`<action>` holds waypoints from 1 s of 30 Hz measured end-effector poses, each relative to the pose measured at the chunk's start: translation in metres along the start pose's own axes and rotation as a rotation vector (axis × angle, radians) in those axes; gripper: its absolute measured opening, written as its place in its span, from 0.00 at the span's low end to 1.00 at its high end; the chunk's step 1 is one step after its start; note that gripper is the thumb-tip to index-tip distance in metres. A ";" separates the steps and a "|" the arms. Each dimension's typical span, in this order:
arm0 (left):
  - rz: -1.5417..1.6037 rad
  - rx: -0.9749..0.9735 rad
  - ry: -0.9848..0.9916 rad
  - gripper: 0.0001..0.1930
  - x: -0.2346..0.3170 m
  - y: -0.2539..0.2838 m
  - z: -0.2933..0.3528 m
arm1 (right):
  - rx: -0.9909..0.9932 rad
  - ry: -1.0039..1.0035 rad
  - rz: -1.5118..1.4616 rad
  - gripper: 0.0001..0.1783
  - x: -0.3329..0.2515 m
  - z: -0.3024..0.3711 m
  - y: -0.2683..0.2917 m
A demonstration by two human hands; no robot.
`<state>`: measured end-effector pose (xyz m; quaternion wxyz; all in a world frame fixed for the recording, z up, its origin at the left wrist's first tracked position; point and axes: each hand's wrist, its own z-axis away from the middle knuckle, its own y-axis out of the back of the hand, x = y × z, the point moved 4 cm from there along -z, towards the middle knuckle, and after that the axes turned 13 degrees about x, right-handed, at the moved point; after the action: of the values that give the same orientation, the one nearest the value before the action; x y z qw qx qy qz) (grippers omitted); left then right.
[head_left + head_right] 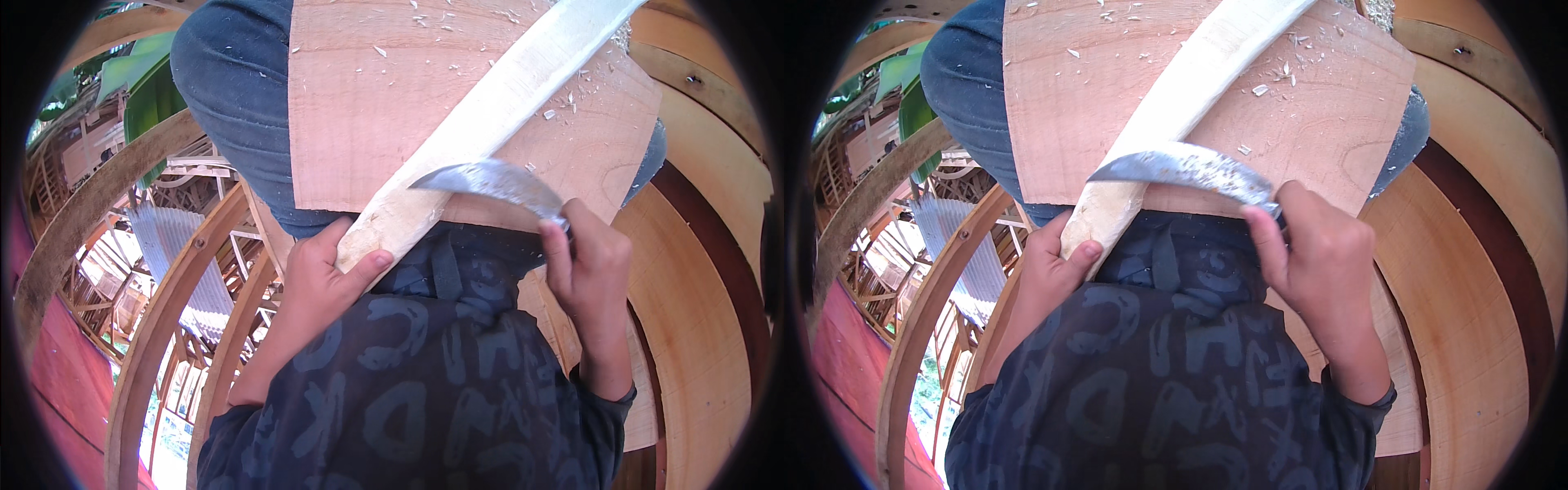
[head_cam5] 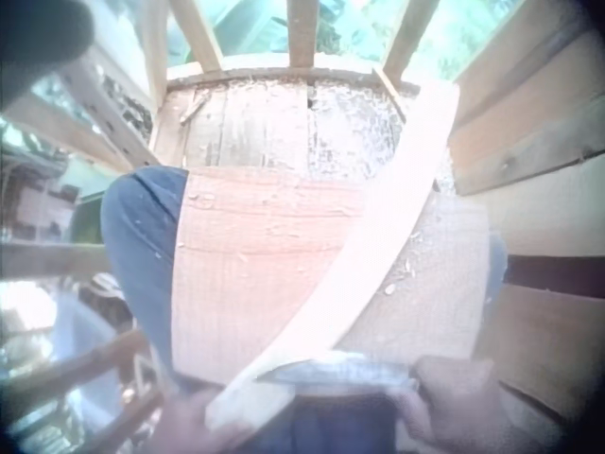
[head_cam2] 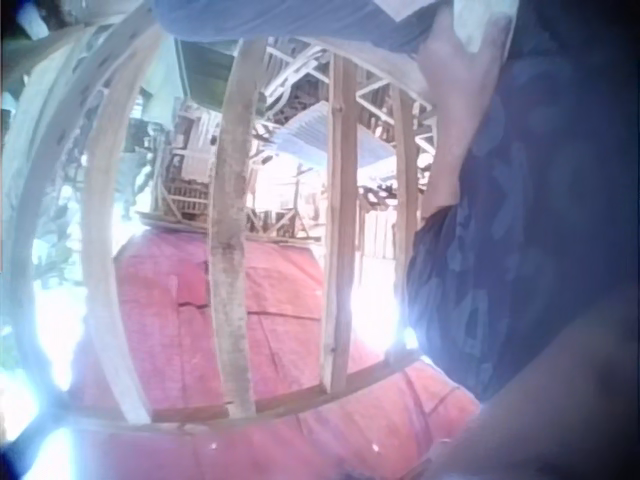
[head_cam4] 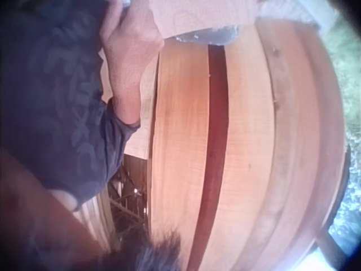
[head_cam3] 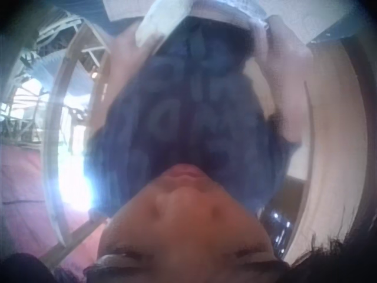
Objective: The person sits on the floor of a wooden structure and uses a curved knife to shave and shape a long, thin piece of light-colored wood. They hold the wood on their lap and repeatedly scrape the surface to remove thin shavings, refining the piece's profile.
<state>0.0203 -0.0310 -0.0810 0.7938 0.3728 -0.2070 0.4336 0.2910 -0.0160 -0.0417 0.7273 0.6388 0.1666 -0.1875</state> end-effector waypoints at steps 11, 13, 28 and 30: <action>0.160 -0.078 0.062 0.22 -0.008 -0.002 0.002 | 0.289 -0.316 0.117 0.18 0.066 -0.027 0.005; 0.199 -0.108 0.086 0.22 -0.011 0.000 0.003 | 0.404 -0.323 0.224 0.18 0.085 -0.032 0.028; 0.238 -0.207 0.172 0.24 -0.016 -0.003 0.003 | 0.329 -0.270 0.143 0.17 0.064 -0.032 0.013; 0.281 -0.218 0.171 0.24 -0.017 -0.005 0.001 | 0.338 -0.226 0.071 0.19 0.064 -0.033 0.023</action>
<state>0.0155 -0.0430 -0.0934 0.7761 0.2136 -0.2344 0.5451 0.3579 0.0152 -0.0565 0.6299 0.7322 0.0274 -0.2574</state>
